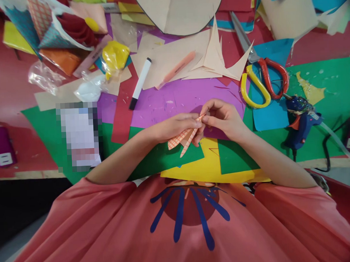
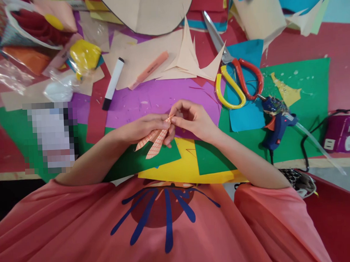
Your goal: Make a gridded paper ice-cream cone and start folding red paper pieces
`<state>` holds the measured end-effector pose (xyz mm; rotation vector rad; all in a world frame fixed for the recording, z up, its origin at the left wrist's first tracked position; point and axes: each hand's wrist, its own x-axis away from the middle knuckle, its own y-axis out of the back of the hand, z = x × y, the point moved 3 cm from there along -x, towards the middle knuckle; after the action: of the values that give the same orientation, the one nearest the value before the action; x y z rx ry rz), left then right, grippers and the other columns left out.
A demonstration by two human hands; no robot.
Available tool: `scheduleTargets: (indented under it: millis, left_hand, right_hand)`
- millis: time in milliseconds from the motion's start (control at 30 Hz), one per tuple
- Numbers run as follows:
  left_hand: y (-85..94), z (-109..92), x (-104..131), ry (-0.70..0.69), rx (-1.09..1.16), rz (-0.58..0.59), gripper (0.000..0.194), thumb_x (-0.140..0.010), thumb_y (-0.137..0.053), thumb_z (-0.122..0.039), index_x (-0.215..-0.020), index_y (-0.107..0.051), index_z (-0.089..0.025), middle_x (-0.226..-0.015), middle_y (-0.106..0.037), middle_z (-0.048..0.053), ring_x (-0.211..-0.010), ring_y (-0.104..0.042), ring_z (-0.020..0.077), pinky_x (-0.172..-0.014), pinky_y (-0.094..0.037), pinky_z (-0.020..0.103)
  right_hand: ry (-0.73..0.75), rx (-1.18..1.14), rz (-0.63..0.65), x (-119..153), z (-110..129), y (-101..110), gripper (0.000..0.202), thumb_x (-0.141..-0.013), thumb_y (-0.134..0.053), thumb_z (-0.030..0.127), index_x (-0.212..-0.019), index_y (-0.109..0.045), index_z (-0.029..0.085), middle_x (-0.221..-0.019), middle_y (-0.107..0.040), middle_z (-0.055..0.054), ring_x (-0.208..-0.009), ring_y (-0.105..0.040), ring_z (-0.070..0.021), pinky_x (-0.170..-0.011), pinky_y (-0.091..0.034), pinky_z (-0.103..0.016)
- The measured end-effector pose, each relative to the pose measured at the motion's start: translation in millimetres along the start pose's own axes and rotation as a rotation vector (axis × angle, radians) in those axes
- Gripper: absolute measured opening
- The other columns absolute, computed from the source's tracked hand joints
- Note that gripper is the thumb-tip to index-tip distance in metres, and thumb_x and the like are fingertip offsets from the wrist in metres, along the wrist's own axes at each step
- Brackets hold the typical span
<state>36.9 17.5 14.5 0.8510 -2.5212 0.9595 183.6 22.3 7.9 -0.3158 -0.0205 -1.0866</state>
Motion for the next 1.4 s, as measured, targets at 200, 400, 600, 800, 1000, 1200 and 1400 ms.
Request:
scheduleTargets:
  millis: [200, 400, 600, 800, 1000, 1200, 1400]
  left_hand:
    - [-2.2, -1.5, -1.5, -0.026, 0.017, 0.012, 0.012, -0.085, -0.05, -0.022, -0.076, -0.052, -0.014, -0.063, -0.063, 0.0, -0.057, -0.062, 0.0092, -0.056, -0.05, 0.019]
    - [-2.3, 0.6, -2.1, -0.002, 0.016, -0.004, 0.012, -0.086, -0.049, -0.018, -0.075, -0.052, -0.014, -0.063, -0.064, -0.001, -0.056, -0.062, 0.0083, -0.053, -0.048, 0.017]
    - [-2.6, -2.1, 0.3, 0.011, 0.056, -0.002, 0.014, -0.087, -0.049, -0.019, -0.075, -0.053, -0.014, -0.059, -0.064, -0.002, -0.054, -0.061, 0.0075, -0.054, -0.049, 0.017]
    - [-4.7, -3.4, 0.5, -0.004, 0.065, 0.025, 0.017, -0.087, -0.051, -0.018, -0.071, -0.051, -0.014, -0.058, -0.062, -0.001, -0.049, -0.057, 0.0063, -0.05, -0.047, 0.016]
    - [-3.0, -1.5, 0.3, -0.008, 0.056, 0.042, 0.013, -0.082, -0.053, -0.018, -0.07, -0.051, -0.014, -0.058, -0.062, -0.002, -0.05, -0.058, 0.0066, -0.048, -0.046, 0.016]
    - [-2.7, -1.8, -0.4, -0.014, 0.074, 0.078, 0.009, -0.074, -0.058, -0.019, -0.069, -0.053, -0.014, -0.059, -0.063, -0.002, -0.051, -0.059, 0.0068, -0.051, -0.049, 0.016]
    - [-1.9, 0.0, 0.3, 0.04, 0.113, 0.086, 0.009, -0.073, -0.059, -0.019, -0.072, -0.051, -0.015, -0.058, -0.063, -0.002, -0.05, -0.061, 0.0085, -0.05, -0.051, 0.018]
  right_hand:
    - [0.0, 0.023, 0.0, 2.1, 0.7, -3.0, 0.033, -0.08, -0.072, 0.045, -0.082, -0.054, 0.017, -0.066, -0.057, 0.004, -0.059, -0.054, -0.0076, -0.057, -0.041, -0.022]
    - [0.006, 0.101, -0.035, 3.8, 2.3, -4.4, 0.03, -0.081, -0.071, 0.042, -0.08, -0.054, 0.017, -0.065, -0.055, 0.005, -0.058, -0.054, -0.0069, -0.055, -0.041, -0.022]
    - [0.018, 0.053, 0.005, 1.9, 3.1, 0.5, 0.026, -0.084, -0.069, 0.038, -0.083, -0.057, 0.016, -0.069, -0.06, 0.002, -0.061, -0.057, -0.0066, -0.057, -0.043, -0.021]
    - [0.011, 0.04, 0.024, 2.2, 4.3, 0.7, 0.029, -0.083, -0.07, 0.042, -0.082, -0.057, 0.016, -0.068, -0.061, 0.003, -0.057, -0.056, -0.0055, -0.053, -0.043, -0.019]
    - [-0.045, 0.08, 0.014, 1.8, 4.6, 2.1, 0.029, -0.082, -0.071, 0.043, -0.081, -0.059, 0.017, -0.065, -0.062, 0.003, -0.056, -0.056, -0.0057, -0.053, -0.045, -0.019]
    - [-0.073, 0.087, 0.022, 2.0, 7.0, 3.5, 0.03, -0.081, -0.071, 0.044, -0.081, -0.059, 0.017, -0.065, -0.06, 0.003, -0.055, -0.056, -0.006, -0.053, -0.046, -0.019]
    - [-0.041, 0.112, 0.017, 2.2, 6.5, 3.4, 0.027, -0.083, -0.069, 0.041, -0.081, -0.059, 0.017, -0.065, -0.06, 0.003, -0.056, -0.055, -0.0061, -0.054, -0.044, -0.019]
